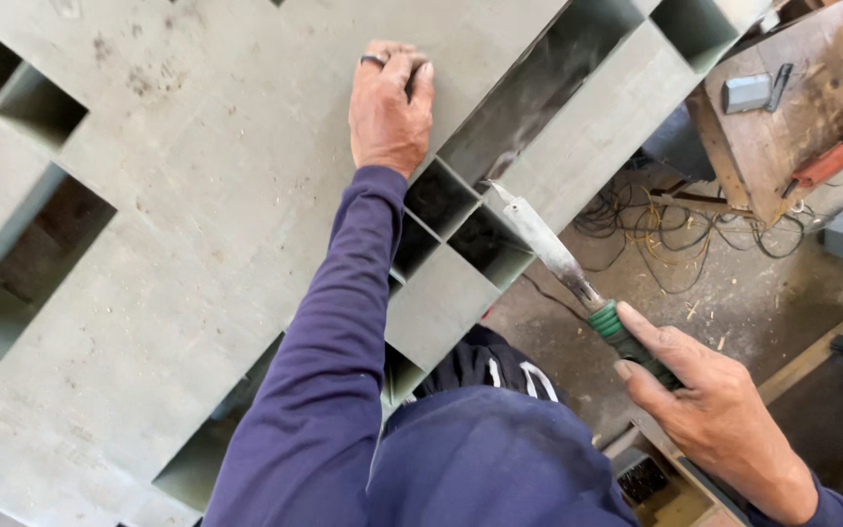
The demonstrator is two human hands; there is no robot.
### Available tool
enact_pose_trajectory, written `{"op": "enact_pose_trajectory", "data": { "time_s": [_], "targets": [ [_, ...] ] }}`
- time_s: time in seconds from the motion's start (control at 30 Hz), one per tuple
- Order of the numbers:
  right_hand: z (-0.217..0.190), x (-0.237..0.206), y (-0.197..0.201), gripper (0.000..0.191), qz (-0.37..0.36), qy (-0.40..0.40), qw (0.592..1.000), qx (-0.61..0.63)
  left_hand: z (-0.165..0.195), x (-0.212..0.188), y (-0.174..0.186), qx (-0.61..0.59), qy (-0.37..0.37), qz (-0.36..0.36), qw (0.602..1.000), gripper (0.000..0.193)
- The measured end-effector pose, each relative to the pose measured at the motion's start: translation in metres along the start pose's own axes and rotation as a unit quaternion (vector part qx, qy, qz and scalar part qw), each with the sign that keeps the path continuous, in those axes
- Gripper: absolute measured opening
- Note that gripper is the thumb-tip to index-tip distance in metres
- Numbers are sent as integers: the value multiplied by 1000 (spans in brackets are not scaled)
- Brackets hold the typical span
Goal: The person uses a heated cutting tool to slice through the ribs of a large gray plastic pallet. They reposition the pallet and continue cutting along different sections to separate parts of the structure.
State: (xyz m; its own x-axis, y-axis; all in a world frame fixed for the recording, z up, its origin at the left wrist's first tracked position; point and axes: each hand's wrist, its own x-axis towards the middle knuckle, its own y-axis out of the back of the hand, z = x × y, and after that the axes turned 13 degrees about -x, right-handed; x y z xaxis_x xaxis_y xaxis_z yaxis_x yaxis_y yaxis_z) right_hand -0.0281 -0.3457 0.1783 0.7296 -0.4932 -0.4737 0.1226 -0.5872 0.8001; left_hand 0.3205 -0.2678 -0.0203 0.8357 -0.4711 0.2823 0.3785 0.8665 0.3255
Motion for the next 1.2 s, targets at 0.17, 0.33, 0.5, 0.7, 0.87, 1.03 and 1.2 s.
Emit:
{"op": "enact_pose_trajectory", "data": {
  "time_s": [0.17, 0.33, 0.5, 0.7, 0.87, 1.03, 1.2],
  "targets": [
    [-24, 4, 10, 65, -15, 69, 975, -212, -5, -2, -1, -2, -21, 4, 1000, 7],
    [-37, 19, 27, 69, -113, 88, 897, -417, -7, -3, -5, -15, 17, -2, 1000, 7],
    [-60, 33, 51, 71, -192, 98, 817, -535, -5, -3, -6, -1, -2, 2, 1000, 7],
    [-76, 45, 65, 73, -251, 66, 770, -582, 0, -3, -4, -26, 11, -6, 1000, 7],
    [-28, 35, 59, 70, -203, -37, 884, -420, 0, 0, -6, -44, -3, 0, 999, 7],
    [23, 1, -7, 72, -114, -195, 897, 380, -2, 0, -4, -5, 2, -2, 1000, 9],
    [26, -18, -81, 74, -129, -220, 818, 515, -3, 4, -1, -7, -37, -1, 999, 8]
  ]
}}
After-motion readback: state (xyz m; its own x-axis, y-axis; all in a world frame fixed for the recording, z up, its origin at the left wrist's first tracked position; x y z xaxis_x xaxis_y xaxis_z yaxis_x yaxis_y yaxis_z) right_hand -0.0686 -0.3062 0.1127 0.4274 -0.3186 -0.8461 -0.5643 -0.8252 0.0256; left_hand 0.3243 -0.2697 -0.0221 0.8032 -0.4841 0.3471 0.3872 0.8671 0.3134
